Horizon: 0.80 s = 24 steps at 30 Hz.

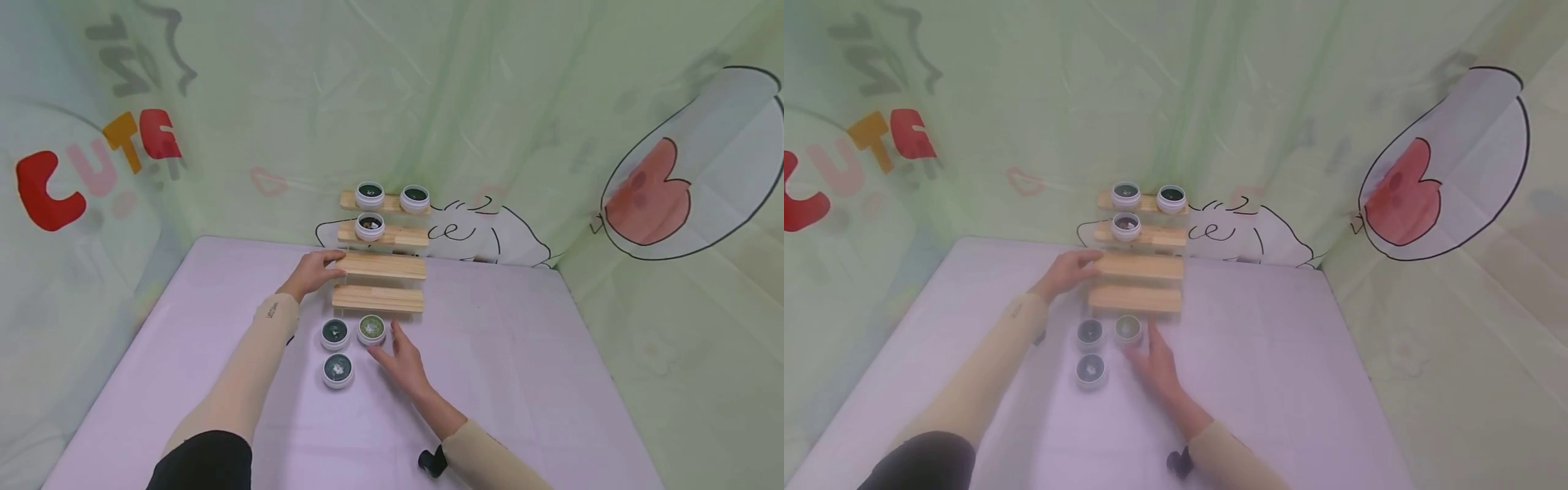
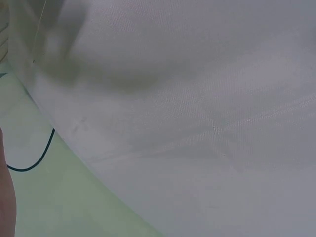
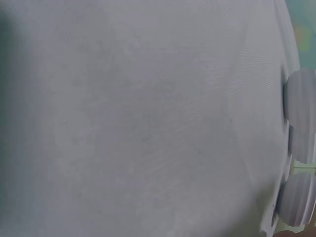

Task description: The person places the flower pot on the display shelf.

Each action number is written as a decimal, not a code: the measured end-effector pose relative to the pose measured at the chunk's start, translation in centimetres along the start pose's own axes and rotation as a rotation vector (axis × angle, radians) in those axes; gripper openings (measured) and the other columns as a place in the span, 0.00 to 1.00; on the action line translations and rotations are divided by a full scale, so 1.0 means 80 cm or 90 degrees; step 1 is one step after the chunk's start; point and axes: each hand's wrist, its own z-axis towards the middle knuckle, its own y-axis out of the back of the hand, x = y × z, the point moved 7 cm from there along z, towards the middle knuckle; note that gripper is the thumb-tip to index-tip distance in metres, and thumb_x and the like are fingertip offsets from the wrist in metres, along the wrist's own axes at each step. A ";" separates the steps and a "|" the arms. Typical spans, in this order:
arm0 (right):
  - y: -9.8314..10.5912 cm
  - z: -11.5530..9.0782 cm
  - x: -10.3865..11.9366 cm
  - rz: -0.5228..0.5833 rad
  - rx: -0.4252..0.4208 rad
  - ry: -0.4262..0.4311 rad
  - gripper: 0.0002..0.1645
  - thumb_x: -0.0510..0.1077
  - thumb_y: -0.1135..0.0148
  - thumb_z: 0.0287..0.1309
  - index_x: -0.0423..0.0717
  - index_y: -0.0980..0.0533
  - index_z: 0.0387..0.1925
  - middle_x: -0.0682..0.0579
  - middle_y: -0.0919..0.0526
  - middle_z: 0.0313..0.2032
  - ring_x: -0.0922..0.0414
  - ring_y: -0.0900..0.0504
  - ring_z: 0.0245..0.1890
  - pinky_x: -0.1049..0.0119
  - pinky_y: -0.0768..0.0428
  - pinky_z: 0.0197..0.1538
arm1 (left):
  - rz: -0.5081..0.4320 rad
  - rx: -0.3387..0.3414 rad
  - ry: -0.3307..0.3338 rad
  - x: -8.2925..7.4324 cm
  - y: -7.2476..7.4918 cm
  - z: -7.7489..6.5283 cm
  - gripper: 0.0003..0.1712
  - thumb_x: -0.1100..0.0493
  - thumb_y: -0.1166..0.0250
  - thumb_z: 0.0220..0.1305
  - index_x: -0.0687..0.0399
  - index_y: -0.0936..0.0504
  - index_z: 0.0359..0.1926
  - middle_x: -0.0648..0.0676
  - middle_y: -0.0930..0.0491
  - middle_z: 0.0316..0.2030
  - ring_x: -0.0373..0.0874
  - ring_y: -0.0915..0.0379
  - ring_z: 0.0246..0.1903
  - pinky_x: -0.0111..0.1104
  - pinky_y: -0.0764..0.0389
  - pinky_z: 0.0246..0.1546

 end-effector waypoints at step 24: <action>-0.022 0.030 0.002 -0.002 -0.045 0.033 0.53 0.51 0.28 0.55 0.28 0.43 0.70 0.31 0.36 0.67 0.41 0.35 0.67 0.51 0.33 0.70 | 0.014 -0.001 -0.006 0.005 -0.002 0.005 0.31 0.58 0.31 0.62 0.64 0.27 0.64 0.61 0.29 0.65 0.55 0.36 0.66 0.38 0.32 0.68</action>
